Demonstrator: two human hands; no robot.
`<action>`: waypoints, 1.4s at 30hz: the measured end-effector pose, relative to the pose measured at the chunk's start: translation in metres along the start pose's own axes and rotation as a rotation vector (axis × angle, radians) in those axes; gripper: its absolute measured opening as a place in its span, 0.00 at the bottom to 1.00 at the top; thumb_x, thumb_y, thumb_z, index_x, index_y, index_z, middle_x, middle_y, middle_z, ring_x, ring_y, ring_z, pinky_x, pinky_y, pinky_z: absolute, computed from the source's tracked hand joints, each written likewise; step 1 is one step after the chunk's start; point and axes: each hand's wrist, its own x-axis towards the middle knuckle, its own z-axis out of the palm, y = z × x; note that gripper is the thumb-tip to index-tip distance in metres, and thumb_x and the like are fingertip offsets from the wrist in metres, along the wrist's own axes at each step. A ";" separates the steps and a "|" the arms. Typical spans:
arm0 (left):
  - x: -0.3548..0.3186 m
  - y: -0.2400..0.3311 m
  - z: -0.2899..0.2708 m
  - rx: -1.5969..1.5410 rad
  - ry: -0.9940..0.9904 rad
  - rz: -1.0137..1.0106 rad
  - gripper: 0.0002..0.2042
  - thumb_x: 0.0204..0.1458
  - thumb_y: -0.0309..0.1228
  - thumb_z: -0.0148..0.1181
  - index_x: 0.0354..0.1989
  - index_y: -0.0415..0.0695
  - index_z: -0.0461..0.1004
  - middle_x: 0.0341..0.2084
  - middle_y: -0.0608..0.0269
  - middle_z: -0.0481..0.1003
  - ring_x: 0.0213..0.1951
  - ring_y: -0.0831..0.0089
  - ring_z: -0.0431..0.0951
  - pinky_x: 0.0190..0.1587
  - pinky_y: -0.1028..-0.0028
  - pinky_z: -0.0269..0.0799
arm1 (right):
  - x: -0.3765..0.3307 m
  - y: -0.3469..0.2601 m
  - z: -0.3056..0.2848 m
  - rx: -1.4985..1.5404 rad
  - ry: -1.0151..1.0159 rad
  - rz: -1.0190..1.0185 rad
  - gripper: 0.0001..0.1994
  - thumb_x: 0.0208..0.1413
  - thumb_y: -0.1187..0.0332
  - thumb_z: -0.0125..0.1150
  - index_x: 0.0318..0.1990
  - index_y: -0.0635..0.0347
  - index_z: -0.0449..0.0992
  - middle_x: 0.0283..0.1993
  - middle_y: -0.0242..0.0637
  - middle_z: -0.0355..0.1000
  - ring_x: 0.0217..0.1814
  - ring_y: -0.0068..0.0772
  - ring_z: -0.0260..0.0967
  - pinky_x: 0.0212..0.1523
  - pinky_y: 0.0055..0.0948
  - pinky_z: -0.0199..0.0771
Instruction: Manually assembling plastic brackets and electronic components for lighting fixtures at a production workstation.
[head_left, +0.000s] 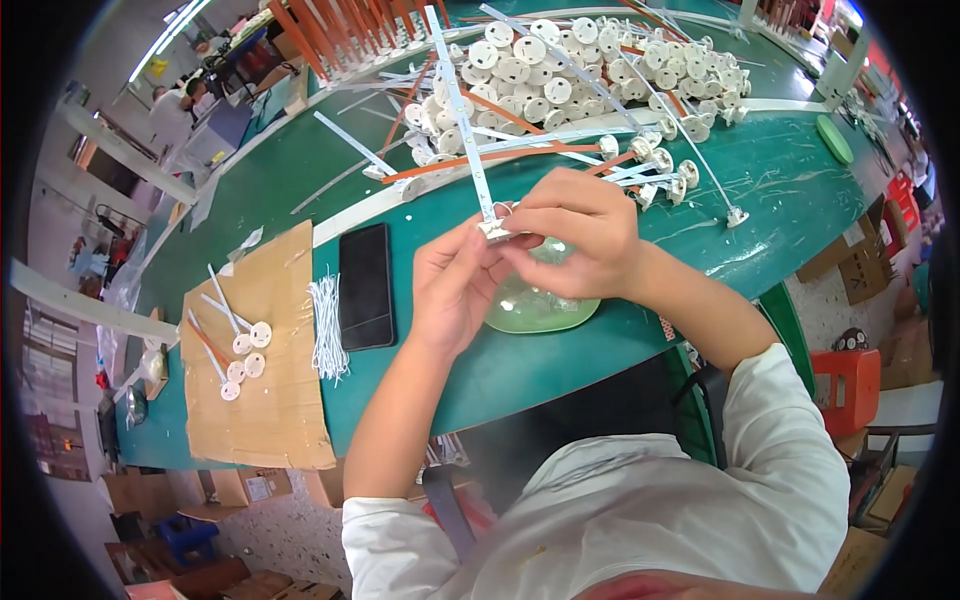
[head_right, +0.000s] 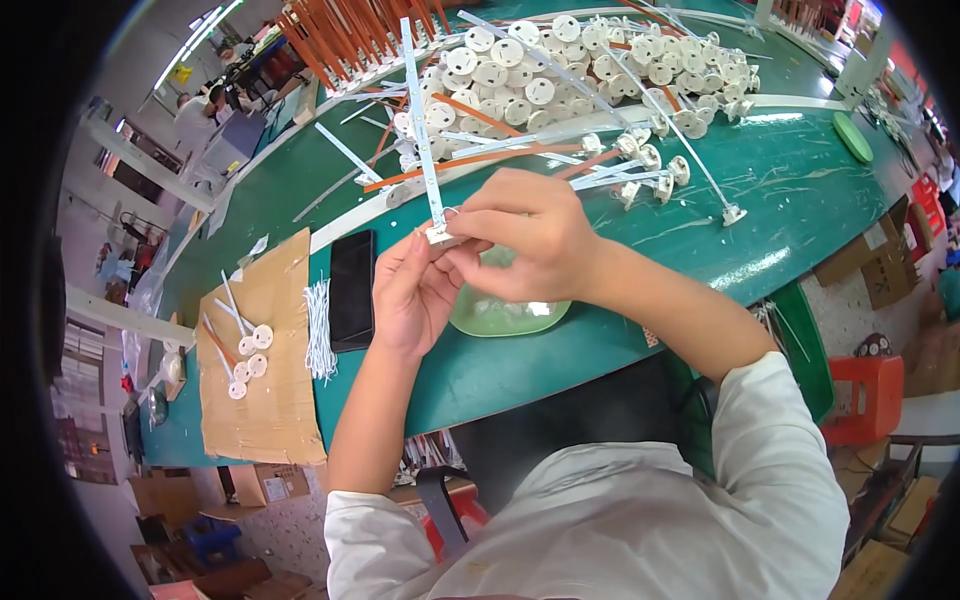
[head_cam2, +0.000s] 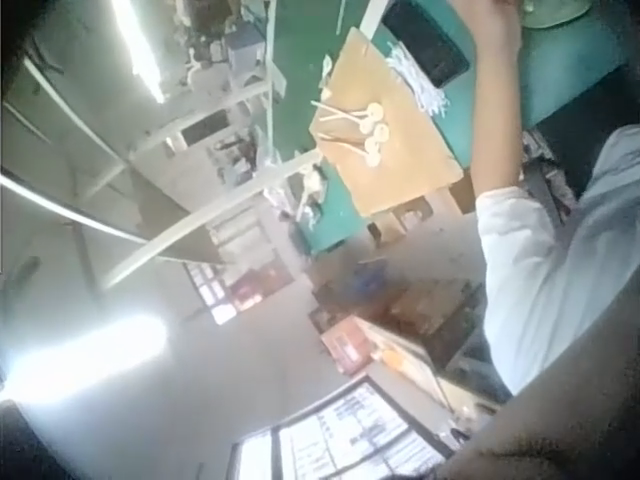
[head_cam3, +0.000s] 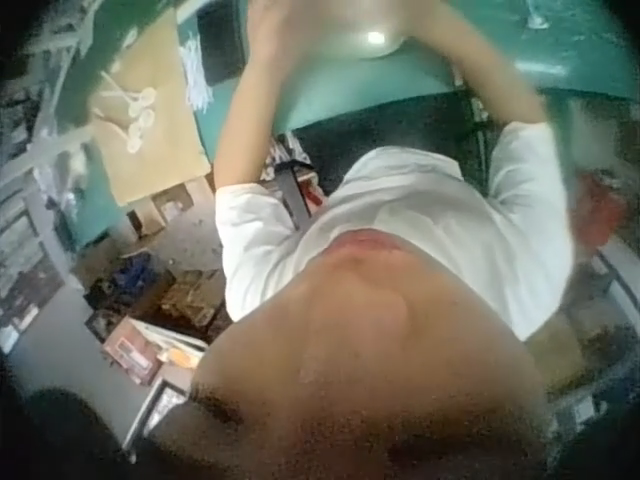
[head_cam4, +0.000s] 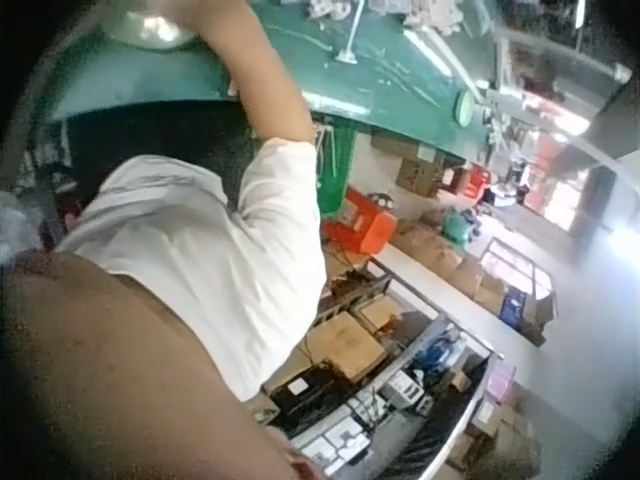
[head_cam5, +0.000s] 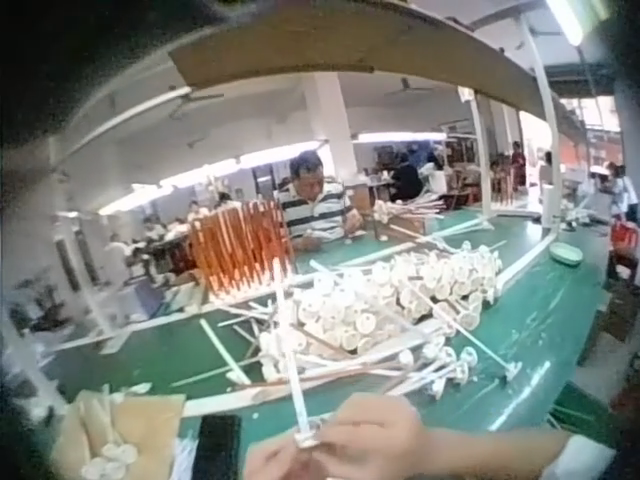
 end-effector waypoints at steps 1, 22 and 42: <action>0.000 0.000 0.000 0.010 -0.007 -0.012 0.21 0.66 0.36 0.49 0.59 0.32 0.68 0.52 0.48 0.74 0.52 0.55 0.77 0.56 0.63 0.74 | -0.002 0.000 0.004 -0.024 0.039 0.002 0.12 0.31 0.80 0.70 0.29 0.62 0.79 0.29 0.37 0.76 0.26 0.32 0.73 0.25 0.25 0.71; -0.004 -0.007 -0.005 -0.098 -0.002 -0.033 0.22 0.65 0.38 0.49 0.59 0.31 0.67 0.52 0.48 0.73 0.52 0.56 0.77 0.56 0.63 0.75 | -0.006 0.005 0.007 -0.012 0.066 -0.068 0.13 0.34 0.81 0.69 0.33 0.63 0.80 0.27 0.37 0.76 0.22 0.30 0.73 0.21 0.23 0.71; 0.000 -0.011 0.002 -0.049 -0.002 0.000 0.24 0.66 0.42 0.48 0.60 0.33 0.65 0.53 0.47 0.72 0.56 0.55 0.75 0.58 0.63 0.74 | -0.005 -0.005 0.007 -0.035 0.121 0.058 0.12 0.37 0.81 0.70 0.33 0.63 0.81 0.29 0.37 0.76 0.24 0.27 0.73 0.22 0.21 0.72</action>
